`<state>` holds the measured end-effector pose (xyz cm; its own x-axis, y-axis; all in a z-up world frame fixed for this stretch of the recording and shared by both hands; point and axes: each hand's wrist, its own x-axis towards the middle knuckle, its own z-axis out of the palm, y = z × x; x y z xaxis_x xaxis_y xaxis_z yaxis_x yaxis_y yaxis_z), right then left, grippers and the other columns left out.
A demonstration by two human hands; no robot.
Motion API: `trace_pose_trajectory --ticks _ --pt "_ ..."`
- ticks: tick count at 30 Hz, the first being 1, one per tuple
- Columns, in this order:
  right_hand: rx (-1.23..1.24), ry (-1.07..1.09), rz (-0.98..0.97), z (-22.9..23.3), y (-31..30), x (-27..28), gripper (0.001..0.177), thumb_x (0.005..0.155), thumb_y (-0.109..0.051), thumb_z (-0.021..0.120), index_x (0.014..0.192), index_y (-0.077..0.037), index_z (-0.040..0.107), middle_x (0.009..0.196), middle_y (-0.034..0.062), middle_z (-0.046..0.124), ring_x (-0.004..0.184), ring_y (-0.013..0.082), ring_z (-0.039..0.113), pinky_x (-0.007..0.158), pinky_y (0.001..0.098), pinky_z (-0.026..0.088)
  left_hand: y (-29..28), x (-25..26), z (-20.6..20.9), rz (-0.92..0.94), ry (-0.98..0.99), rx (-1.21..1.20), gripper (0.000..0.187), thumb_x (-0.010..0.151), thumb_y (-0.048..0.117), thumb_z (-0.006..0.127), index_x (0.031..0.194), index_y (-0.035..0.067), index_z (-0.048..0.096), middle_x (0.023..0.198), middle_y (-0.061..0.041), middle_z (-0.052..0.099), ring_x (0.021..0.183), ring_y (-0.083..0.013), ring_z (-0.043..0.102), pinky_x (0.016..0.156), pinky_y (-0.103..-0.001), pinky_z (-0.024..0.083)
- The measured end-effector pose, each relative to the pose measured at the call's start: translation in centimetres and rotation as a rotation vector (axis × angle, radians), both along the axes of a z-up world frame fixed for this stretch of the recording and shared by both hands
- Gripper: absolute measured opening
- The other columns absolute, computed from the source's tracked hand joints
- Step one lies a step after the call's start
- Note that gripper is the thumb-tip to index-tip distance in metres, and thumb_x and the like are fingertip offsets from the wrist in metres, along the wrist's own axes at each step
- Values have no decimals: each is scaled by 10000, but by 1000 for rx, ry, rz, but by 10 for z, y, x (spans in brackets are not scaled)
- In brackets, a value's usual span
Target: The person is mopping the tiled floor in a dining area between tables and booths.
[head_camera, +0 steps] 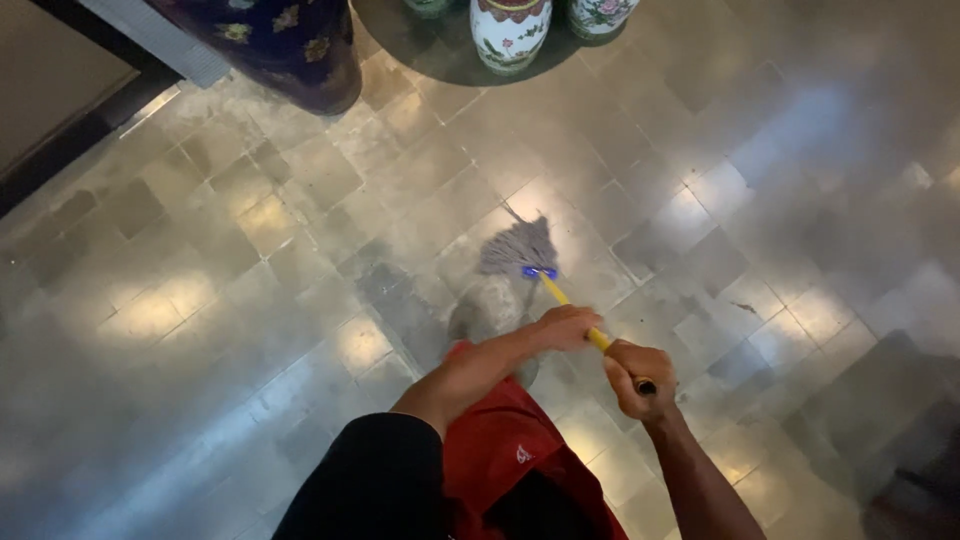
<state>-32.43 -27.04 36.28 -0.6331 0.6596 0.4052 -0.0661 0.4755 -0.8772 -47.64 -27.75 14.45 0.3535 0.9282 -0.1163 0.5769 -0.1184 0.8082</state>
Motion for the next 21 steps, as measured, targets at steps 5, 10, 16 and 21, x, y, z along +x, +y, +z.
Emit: trace_pose_trajectory --ticks 5,10,16,21 --pt "4 36 -226 -30 -2 -45 314 949 -25 608 657 -48 494 633 51 557 537 122 483 538 305 433 34 -39 25 -251 115 -114 252 915 330 656 1018 103 631 933 -113 690 889 -322 686 745 -497 516" --pt "-44 76 -224 -42 7 -172 292 959 -49 640 688 -26 533 678 66 594 576 116 480 526 275 377 43 -166 -12 -320 9 -56 235 926 264 607 1115 132 650 1000 -85 730 873 -305 682 732 -472 518" --pt "84 64 -3 -54 -17 -392 296 932 -33 671 672 -31 528 593 43 495 529 93 444 496 266 353 -22 -392 29 96 18 -184 327 937 350 652 1204 162 668 1210 -83 696 1132 -306 636 894 -464 476" --pt "-4 190 314 -47 -44 -556 206 912 -30 623 722 -29 542 632 54 499 540 138 462 514 300 392 -88 -557 -20 449 201 -27 318 871 276 710 1138 109 669 1161 -161 696 1083 -384 658 888 -500 513"
